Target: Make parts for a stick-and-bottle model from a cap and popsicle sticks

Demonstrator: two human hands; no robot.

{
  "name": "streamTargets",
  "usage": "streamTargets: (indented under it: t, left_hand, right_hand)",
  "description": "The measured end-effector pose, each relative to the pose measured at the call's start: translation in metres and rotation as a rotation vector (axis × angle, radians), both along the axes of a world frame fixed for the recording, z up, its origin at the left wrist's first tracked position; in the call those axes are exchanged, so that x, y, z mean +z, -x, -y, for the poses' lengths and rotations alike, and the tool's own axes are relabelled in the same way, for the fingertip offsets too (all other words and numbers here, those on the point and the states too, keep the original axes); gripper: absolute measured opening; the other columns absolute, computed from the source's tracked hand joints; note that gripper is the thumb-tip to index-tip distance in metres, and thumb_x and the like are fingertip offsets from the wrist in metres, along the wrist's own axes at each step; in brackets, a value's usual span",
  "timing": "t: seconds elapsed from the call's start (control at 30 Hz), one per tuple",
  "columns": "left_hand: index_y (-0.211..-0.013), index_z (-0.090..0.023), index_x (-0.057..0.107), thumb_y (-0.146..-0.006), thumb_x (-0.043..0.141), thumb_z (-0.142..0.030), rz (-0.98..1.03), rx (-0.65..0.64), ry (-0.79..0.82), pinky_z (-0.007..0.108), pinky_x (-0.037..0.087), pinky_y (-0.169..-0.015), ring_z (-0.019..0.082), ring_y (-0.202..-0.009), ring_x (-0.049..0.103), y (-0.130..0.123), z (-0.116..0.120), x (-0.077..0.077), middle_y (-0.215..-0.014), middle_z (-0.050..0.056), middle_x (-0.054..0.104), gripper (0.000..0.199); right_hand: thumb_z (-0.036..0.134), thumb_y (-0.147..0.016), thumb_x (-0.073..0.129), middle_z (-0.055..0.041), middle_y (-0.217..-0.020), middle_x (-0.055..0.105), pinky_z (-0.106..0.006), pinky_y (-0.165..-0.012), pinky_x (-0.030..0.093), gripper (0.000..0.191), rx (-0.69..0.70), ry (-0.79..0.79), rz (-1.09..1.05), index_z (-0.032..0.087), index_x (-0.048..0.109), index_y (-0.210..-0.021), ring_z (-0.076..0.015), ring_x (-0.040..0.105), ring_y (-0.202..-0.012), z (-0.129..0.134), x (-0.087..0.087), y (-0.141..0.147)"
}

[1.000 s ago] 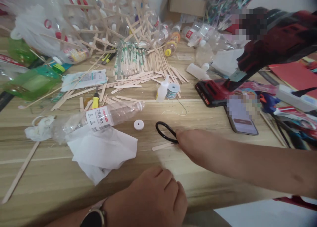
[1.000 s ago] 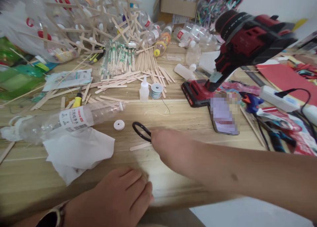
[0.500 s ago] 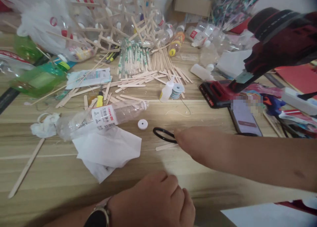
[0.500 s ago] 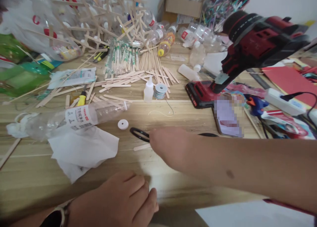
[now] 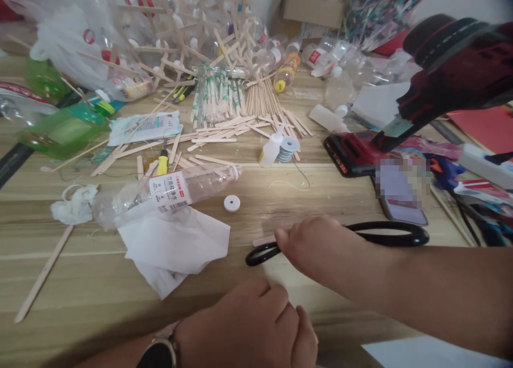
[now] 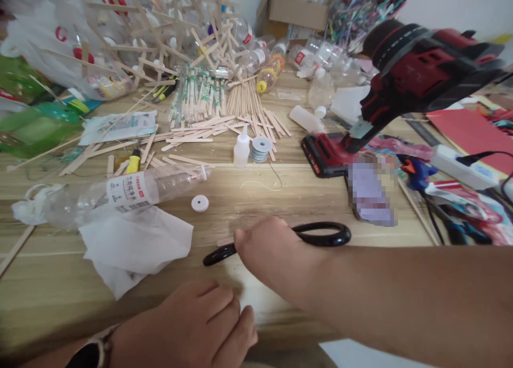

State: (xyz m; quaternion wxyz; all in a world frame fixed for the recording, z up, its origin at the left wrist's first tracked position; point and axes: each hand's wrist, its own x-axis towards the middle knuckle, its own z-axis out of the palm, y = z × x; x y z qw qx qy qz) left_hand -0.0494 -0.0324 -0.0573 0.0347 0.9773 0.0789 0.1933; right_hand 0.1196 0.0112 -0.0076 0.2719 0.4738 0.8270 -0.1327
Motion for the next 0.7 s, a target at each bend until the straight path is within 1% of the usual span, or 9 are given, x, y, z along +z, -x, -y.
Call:
streamTargets:
  t: [0.07,0.13,0.2,0.3,0.43,0.5,0.57,0.63,0.7]
  left_hand:
    - [-0.092,-0.010,0.064,-0.088,0.062,-0.015,0.004,-0.007,0.003,0.031,0.040,-0.043,0.016,-0.056,0.056,0.000,0.000,0.000,-0.066,-0.001,0.065,0.007]
    - [-0.092,-0.010,0.064,-0.088,0.063,-0.015,0.012,0.000,0.005,0.031,0.040,-0.043,0.016,-0.057,0.057,0.000,0.001,0.000,-0.066,-0.001,0.065,0.006]
    - [-0.091,-0.010,0.063,-0.088,0.062,-0.015,0.008,0.014,0.001,0.031,0.041,-0.044,0.016,-0.058,0.058,-0.001,0.002,0.001,-0.067,0.000,0.065,0.006]
    - [-0.092,-0.010,0.063,-0.091,0.059,-0.016,-0.008,0.028,-0.009,0.031,0.042,-0.045,0.015,-0.058,0.058,-0.001,0.002,0.002,-0.067,0.000,0.065,0.007]
    - [-0.090,-0.011,0.063,-0.090,0.060,-0.013,0.014,0.011,-0.036,0.030,0.040,-0.043,0.015,-0.055,0.056,0.000,0.001,0.003,-0.066,0.000,0.064,0.005]
    - [-0.088,-0.011,0.064,-0.090,0.059,-0.013,0.048,0.019,-0.039,0.030,0.040,-0.044,0.015,-0.055,0.056,-0.001,0.001,0.003,-0.065,0.000,0.064,0.005]
    - [-0.087,-0.011,0.064,-0.091,0.058,-0.014,0.078,0.031,-0.032,0.030,0.042,-0.046,0.015,-0.056,0.057,-0.001,0.002,0.003,-0.065,0.000,0.065,0.007]
    - [-0.089,-0.010,0.064,-0.090,0.059,-0.013,0.087,0.021,-0.029,0.031,0.043,-0.046,0.015,-0.057,0.058,-0.001,0.003,0.003,-0.066,0.000,0.066,0.006]
    - [-0.090,-0.010,0.065,-0.088,0.061,-0.012,0.078,0.010,-0.034,0.031,0.043,-0.045,0.016,-0.057,0.058,-0.001,0.004,0.002,-0.066,0.001,0.066,0.005]
  right_hand:
    - [-0.005,-0.073,0.060,-0.0094,-0.073,0.072,-0.025,-0.043,0.033,0.031,-0.009,0.025,0.045,0.014,0.064,-0.097,-0.0251,0.071,-0.064,-0.002,0.003,0.001]
    - [-0.002,-0.077,0.059,-0.0060,-0.070,0.072,-0.024,-0.039,0.030,0.025,-0.052,0.060,0.076,0.014,0.063,-0.096,-0.0201,0.069,-0.057,-0.007,0.007,0.001]
    - [0.000,-0.079,0.058,-0.0053,-0.069,0.071,-0.023,-0.039,0.029,0.021,-0.053,0.059,0.091,0.015,0.063,-0.093,-0.0184,0.067,-0.054,-0.010,0.008,0.002]
    - [0.000,-0.077,0.060,-0.0079,-0.070,0.071,-0.025,-0.044,0.032,0.024,0.020,0.014,0.106,0.015,0.063,-0.096,-0.0232,0.070,-0.062,-0.005,0.001,0.004]
    - [-0.002,-0.078,0.058,-0.0120,-0.077,0.072,-0.029,-0.051,0.037,0.027,0.108,-0.004,0.084,0.015,0.063,-0.097,-0.0273,0.071,-0.072,0.005,-0.010,0.002]
    - [-0.002,-0.079,0.055,-0.0119,-0.077,0.072,-0.029,-0.049,0.036,0.028,0.083,0.000,0.080,0.014,0.062,-0.102,-0.0271,0.071,-0.070,0.003,-0.008,-0.002]
    - [0.000,-0.081,0.053,-0.0090,-0.074,0.072,-0.027,-0.044,0.034,0.028,0.021,0.022,0.074,0.013,0.062,-0.104,-0.0237,0.071,-0.065,-0.003,0.000,-0.004]
    - [0.000,-0.078,0.057,-0.0058,-0.074,0.073,-0.024,-0.041,0.032,0.027,-0.040,0.061,0.065,0.014,0.064,-0.099,-0.0198,0.071,-0.063,-0.011,0.010,-0.002]
    - [-0.003,-0.073,0.059,-0.0062,-0.071,0.073,-0.024,-0.039,0.031,0.028,-0.096,0.080,0.087,0.014,0.065,-0.094,-0.0201,0.071,-0.060,-0.013,0.017,0.004]
